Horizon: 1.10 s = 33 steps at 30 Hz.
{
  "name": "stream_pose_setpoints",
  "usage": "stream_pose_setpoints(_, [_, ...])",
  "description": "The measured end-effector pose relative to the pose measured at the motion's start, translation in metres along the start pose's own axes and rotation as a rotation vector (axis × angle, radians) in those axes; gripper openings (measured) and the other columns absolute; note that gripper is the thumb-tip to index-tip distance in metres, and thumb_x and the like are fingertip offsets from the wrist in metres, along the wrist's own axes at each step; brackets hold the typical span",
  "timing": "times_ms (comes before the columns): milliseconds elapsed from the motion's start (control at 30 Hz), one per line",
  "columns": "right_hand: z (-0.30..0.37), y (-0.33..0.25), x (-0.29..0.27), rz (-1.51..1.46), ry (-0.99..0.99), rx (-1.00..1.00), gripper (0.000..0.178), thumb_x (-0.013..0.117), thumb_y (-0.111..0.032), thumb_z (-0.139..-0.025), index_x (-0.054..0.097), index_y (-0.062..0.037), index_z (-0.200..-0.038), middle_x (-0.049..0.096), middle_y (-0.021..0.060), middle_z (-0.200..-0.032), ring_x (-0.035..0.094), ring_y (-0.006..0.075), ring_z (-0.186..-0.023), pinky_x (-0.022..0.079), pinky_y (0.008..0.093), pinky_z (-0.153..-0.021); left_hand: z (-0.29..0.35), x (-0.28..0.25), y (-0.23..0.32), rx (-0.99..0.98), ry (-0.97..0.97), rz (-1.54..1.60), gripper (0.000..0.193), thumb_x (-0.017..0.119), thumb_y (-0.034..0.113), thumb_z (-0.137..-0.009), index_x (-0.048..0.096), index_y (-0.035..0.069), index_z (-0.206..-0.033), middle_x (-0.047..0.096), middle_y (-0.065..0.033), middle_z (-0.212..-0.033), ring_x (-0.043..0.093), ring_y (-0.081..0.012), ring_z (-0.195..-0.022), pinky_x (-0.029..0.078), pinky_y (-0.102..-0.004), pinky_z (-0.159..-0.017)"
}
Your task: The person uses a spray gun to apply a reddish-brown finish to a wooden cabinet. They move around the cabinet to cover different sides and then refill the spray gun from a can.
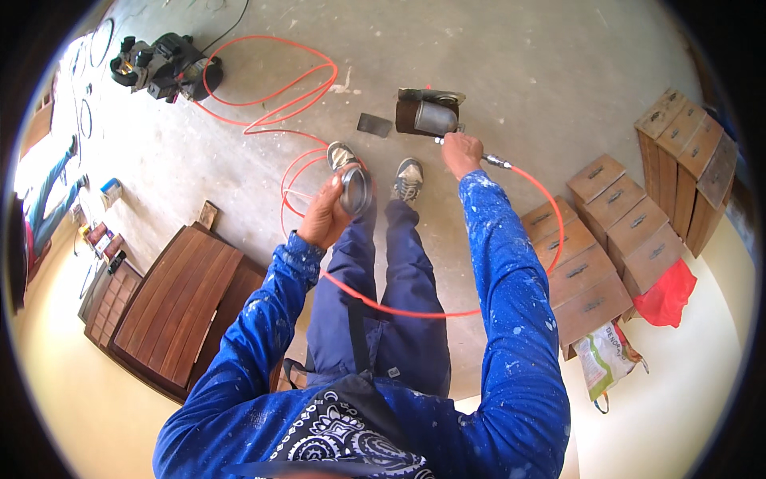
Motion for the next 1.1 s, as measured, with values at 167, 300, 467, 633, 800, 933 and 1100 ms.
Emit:
stream_pose_setpoints(167, [0.003, 0.03, 0.021, -0.236, 0.003, -0.074, 0.021, 0.061, -0.023, -0.093, 0.072, -0.012, -0.107, 0.073, 0.0161, -0.103, 0.069, 0.0371, -0.098, 0.054, 0.0476, -0.082, -0.065, -0.014, 0.003, 0.172, 0.126, -0.495, 0.074, 0.073, 0.033, -0.092, 0.037, 0.0, -0.148, 0.05, -0.02, -0.143, 0.05, -0.0282, -0.132, 0.043, -0.0394, -0.108])
stream_pose_setpoints(300, [0.008, 0.042, 0.038, -0.448, -0.001, -0.127, 0.027, 0.065, -0.026, -0.092, 0.07, -0.0148, -0.116, 0.071, 0.0161, -0.106, 0.067, 0.038, -0.101, 0.053, 0.0486, -0.086, -0.114, -0.012, -0.003, 0.385, 0.187, -0.737, 0.084, 0.085, 0.03, -0.082, 0.04, 0.0, -0.146, 0.054, -0.0214, -0.137, 0.054, -0.0307, -0.126, 0.043, -0.0411, -0.107])
stream_pose_setpoints(467, [0.002, 0.032, 0.06, -0.537, 0.074, -0.163, 0.031, 0.069, -0.02, -0.089, 0.071, -0.0153, -0.12, 0.069, 0.0147, -0.109, 0.065, 0.037, -0.104, 0.051, 0.0474, -0.09, -0.165, 0.003, -0.023, 0.538, 0.121, -1.008, 0.087, 0.087, 0.029, -0.078, 0.039, 0.0, -0.145, 0.054, -0.0231, -0.135, 0.054, -0.0339, -0.127, 0.046, -0.041, -0.104])
stream_pose_setpoints(633, [-0.02, 0.042, 0.079, -0.525, 0.034, -0.164, 0.034, 0.073, -0.016, -0.085, 0.072, -0.0166, -0.12, 0.066, 0.0124, -0.117, 0.061, 0.0353, -0.111, 0.051, 0.0461, -0.092, -0.205, 0.015, -0.042, 0.62, 0.219, -1.186, 0.083, 0.086, 0.029, -0.075, 0.043, 0.004, -0.142, 0.05, -0.0242, -0.138, 0.054, -0.0416, -0.124, 0.047, -0.0451, -0.103])
stream_pose_setpoints(800, [-0.036, 0.055, 0.083, -0.649, -0.061, -0.182, 0.034, 0.072, -0.017, -0.086, 0.072, -0.0146, -0.12, 0.069, 0.0127, -0.112, 0.065, 0.0349, -0.107, 0.051, 0.043, -0.093, -0.226, 0.023, -0.053, 0.676, 0.211, -1.245, 0.081, 0.086, 0.032, -0.074, 0.046, 0.006, -0.139, 0.049, -0.0209, -0.138, 0.054, -0.0401, -0.123, 0.049, -0.0447, -0.101])
stream_pose_setpoints(933, [-0.037, 0.052, 0.072, -0.654, -0.045, -0.163, 0.033, 0.071, -0.02, -0.086, 0.072, -0.0132, -0.118, 0.07, 0.0127, -0.113, 0.065, 0.0353, -0.107, 0.051, 0.044, -0.092, -0.222, 0.026, -0.056, 0.74, 0.245, -1.274, 0.078, 0.087, 0.035, -0.073, 0.05, 0.006, -0.136, 0.049, -0.0199, -0.138, 0.056, -0.0391, -0.122, 0.05, -0.0445, -0.1])
stream_pose_setpoints(1100, [-0.043, 0.05, 0.068, -0.537, -0.057, -0.16, 0.033, 0.071, -0.019, -0.085, 0.071, -0.0114, -0.118, 0.07, 0.0136, -0.115, 0.065, 0.0366, -0.108, 0.051, 0.0455, -0.091, -0.222, 0.027, -0.055, 0.715, 0.323, -1.284, 0.074, 0.089, 0.039, -0.071, 0.058, 0.005, -0.129, 0.057, -0.0207, -0.126, 0.06, -0.0367, -0.115, 0.05, -0.043, -0.098])
Point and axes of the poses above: each hand's wrist, its own z-axis away from the middle knuckle, its own x-axis out of the palm, y = z × x, the point moved 4 cm from there along -z, towards the middle knuckle
